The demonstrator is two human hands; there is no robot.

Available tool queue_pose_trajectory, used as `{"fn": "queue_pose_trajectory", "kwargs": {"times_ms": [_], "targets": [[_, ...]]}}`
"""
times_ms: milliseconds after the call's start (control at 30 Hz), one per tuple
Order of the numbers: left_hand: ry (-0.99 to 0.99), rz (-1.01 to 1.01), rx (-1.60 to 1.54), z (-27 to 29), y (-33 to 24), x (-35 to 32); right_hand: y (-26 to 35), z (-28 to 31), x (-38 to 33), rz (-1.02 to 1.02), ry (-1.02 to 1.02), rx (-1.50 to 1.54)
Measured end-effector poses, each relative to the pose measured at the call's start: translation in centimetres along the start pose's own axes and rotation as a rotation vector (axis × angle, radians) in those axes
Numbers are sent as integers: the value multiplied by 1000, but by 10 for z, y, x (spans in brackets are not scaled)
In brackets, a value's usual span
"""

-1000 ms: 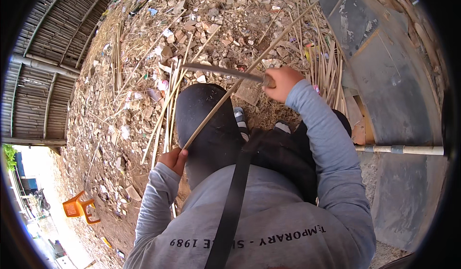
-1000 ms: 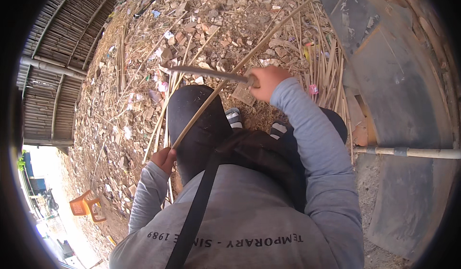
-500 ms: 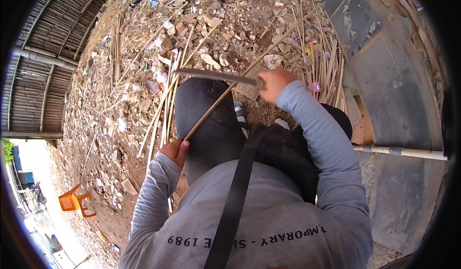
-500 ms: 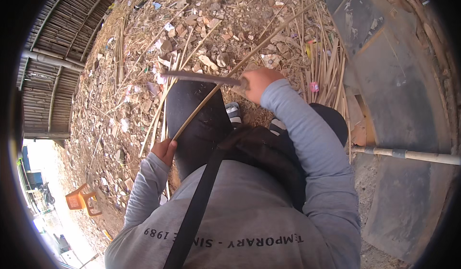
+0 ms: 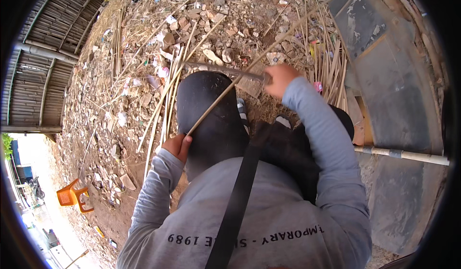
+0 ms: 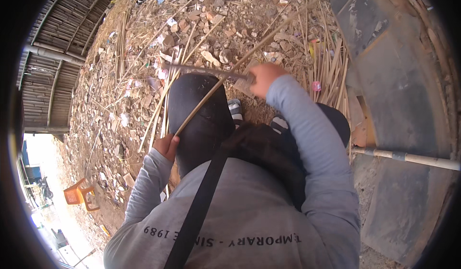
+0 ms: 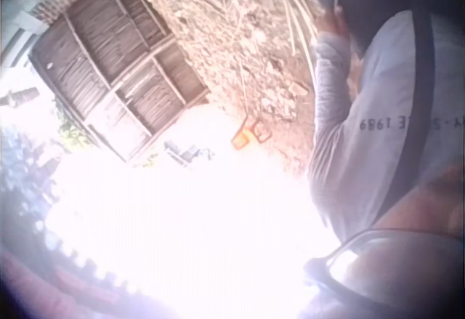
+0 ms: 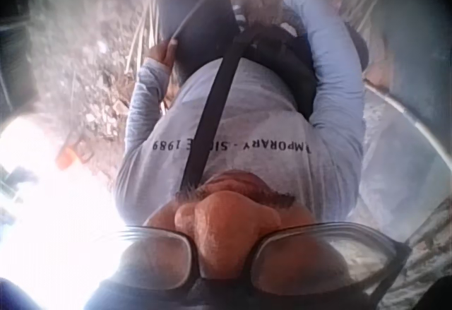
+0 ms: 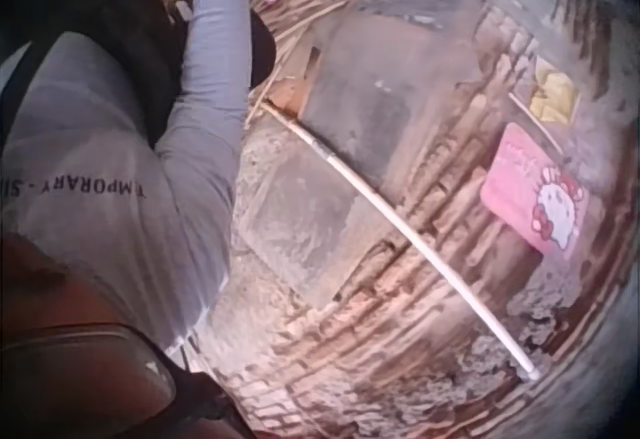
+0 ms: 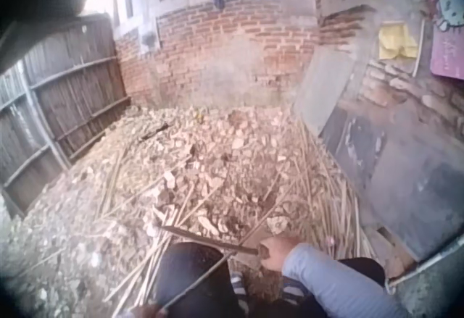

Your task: The person strips thin layers off a long bamboo pole using a large knife while sitting on the ground.

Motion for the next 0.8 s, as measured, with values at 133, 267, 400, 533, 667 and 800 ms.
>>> {"fn": "queue_pose_trajectory", "kwargs": {"times_ms": [133, 267, 400, 533, 667, 800], "targets": [[145, 110, -57, 8, -4, 7, -31, -11, 15, -45, -53, 62], [82, 85, 19, 8, -2, -2, 10, -1, 1, 58, -18, -19], [97, 67, 101, 2, -10, -3, 19, 0, -11, 12, 130, -50], [47, 85, 104, 3, -11, 1, -53, 5, 12, -175, -47, 50], [50, 76, 151, 10, -13, -2, -21, 0, 5, -99, -19, -21], [74, 64, 155, 10, -23, 2, -14, -14, 2, -35, 60, -25]]}}
Point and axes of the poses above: each hand's wrist, its own x-axis towards the middle knuckle, its own z-axis out of the back of the hand, y = z × x, the point moved 6 cm from there along x, towards the middle knuckle, and after that the axes turned 6 degrees about -y, right-handed, at the moved point
